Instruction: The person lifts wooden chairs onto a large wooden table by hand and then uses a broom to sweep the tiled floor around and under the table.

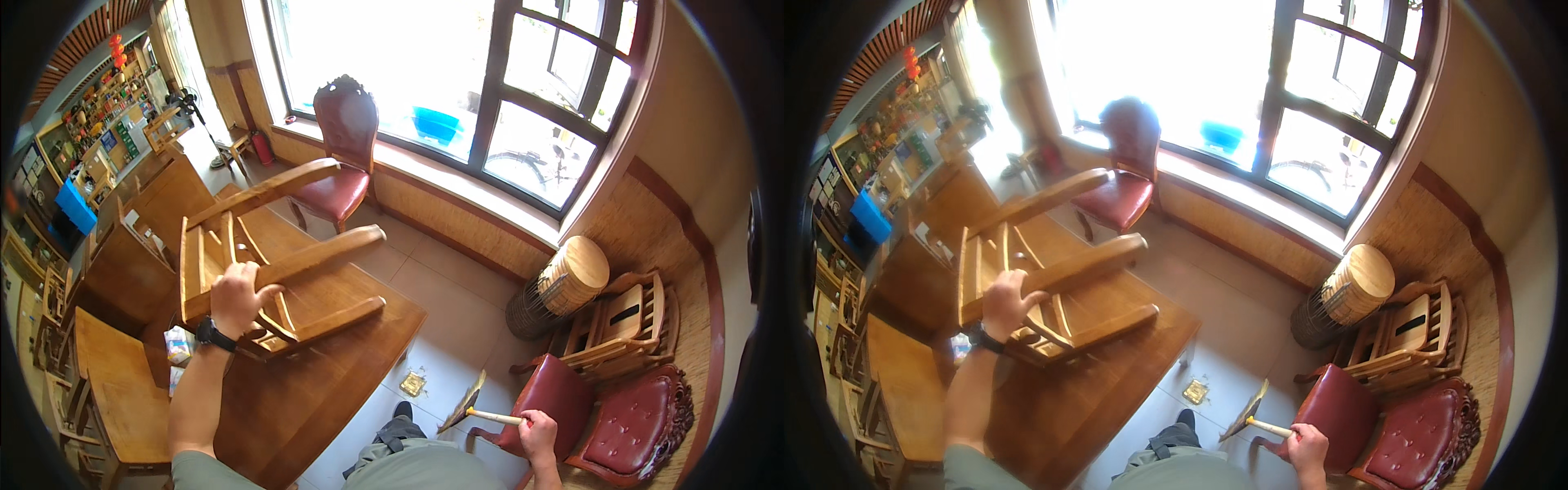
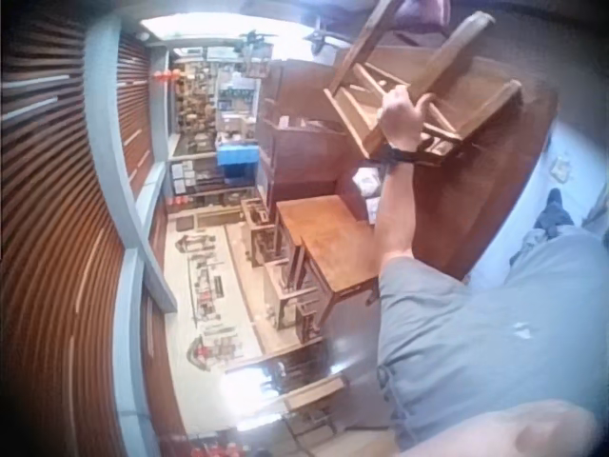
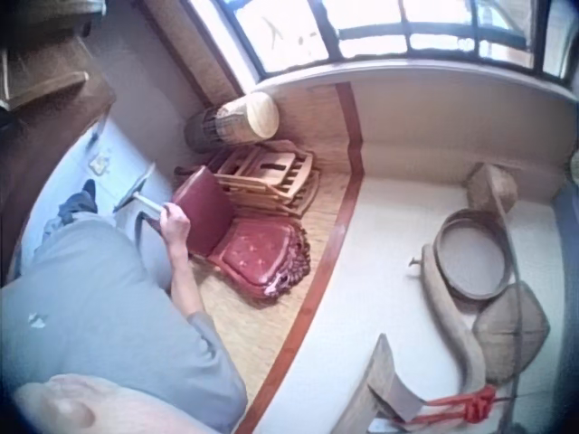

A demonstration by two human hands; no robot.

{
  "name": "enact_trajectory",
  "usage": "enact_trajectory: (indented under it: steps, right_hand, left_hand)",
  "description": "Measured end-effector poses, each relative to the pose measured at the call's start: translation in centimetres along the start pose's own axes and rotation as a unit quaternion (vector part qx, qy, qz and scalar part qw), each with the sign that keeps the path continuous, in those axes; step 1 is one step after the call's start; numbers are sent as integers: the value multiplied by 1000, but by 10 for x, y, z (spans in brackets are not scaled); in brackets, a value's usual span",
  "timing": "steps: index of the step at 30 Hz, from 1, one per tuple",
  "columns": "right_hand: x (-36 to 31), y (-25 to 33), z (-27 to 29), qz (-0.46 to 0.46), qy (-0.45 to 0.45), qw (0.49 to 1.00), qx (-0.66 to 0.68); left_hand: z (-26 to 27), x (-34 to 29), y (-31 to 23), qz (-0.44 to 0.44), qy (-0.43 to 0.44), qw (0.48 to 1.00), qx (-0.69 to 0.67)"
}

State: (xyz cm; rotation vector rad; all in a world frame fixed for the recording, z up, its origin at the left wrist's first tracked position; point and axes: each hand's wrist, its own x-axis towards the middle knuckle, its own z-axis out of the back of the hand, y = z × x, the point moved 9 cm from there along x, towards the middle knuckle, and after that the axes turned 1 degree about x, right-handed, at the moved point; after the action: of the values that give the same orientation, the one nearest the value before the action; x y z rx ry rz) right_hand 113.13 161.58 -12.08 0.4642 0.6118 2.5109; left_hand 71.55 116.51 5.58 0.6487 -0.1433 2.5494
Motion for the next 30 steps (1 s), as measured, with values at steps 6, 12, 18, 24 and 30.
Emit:
enact_trajectory:
  steps: [6,12,18,24,30]
  right_hand:
    - [99,3,12,-10,-12,1000,-8]
    - [191,-22,1,-13,-21,999,20]
    - [300,-68,-37,21,5,998,53]
    - [414,-84,-68,81,60,992,74]
    - [508,-70,-104,118,107,982,100]
  left_hand:
    - [-57,97,73,92,15,996,17]
    - [-106,154,157,172,13,983,67]
    - [-143,166,218,259,6,955,145]
    - [-175,163,234,394,44,889,228]
    - [-180,144,255,386,25,889,246]
